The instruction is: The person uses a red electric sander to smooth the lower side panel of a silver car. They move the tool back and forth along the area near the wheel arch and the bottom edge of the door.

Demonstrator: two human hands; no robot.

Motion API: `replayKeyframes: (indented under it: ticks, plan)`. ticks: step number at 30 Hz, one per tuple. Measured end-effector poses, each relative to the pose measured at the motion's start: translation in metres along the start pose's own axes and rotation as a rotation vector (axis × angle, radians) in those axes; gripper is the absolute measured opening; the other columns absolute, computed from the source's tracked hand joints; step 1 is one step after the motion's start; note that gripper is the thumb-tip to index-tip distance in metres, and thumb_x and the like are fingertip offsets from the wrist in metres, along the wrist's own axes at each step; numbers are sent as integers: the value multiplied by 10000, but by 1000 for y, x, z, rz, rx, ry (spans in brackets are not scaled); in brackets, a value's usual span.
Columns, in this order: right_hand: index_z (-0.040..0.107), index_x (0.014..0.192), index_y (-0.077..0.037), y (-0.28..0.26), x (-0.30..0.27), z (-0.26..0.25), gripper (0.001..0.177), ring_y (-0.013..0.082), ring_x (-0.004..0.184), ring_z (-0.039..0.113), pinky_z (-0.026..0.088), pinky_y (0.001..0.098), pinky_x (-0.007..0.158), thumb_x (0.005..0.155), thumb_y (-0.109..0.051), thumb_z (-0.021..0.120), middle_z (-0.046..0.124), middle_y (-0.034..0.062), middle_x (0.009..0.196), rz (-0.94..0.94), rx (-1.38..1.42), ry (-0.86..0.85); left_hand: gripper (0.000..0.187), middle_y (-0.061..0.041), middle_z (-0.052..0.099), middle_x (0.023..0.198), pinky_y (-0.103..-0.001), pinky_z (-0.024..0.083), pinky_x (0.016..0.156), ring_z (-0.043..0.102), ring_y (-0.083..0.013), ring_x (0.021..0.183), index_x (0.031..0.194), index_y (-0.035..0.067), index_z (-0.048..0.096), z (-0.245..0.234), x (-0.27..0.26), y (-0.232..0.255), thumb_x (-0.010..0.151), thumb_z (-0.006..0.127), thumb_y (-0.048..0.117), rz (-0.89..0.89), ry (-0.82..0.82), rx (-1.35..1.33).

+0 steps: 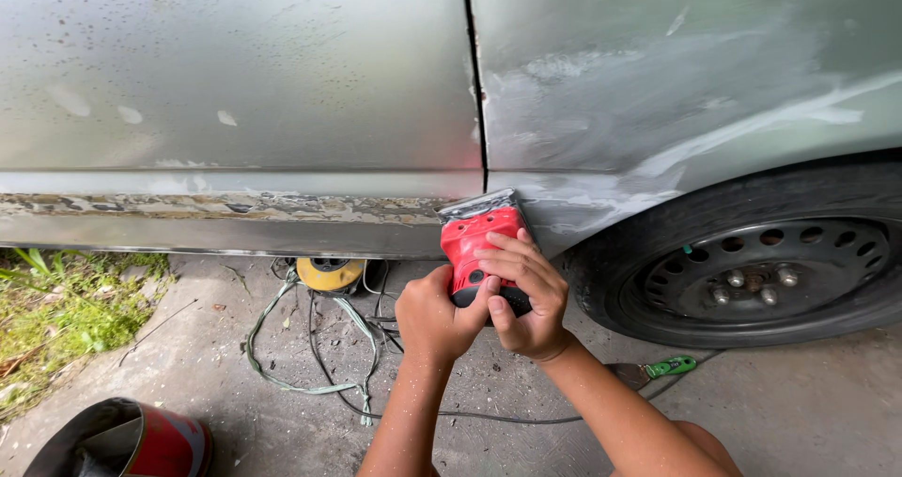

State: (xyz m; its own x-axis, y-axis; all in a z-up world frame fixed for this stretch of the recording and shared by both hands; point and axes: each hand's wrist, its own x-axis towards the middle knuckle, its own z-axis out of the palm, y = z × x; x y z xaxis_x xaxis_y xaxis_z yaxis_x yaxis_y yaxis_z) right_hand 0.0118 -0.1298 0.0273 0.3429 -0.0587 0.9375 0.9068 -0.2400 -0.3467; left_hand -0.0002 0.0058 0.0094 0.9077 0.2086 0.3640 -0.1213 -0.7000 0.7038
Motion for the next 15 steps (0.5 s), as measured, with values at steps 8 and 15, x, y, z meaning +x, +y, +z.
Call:
replayKeyframes:
  ticks: [8, 15]
  plan:
    - [738, 937, 45, 2, -10, -77, 442, 373, 1134, 715, 384, 444, 1196, 932, -337, 514, 774, 189, 1001, 86, -97, 132, 694, -207, 619, 552, -485, 555, 576, 694, -444, 614, 623, 83, 611, 37, -19, 82, 627, 722, 768, 191, -50, -30]
    - [720, 912, 89, 2, -16, -76, 398, 385, 1144, 704, 372, 430, 1206, 936, -224, 476, 761, 230, 987, 157, -55, 267, 703, -226, 645, 586, -524, 554, 576, 701, -461, 618, 637, 41, 623, 34, -19, 85, 641, 749, 733, 332, -19, -27]
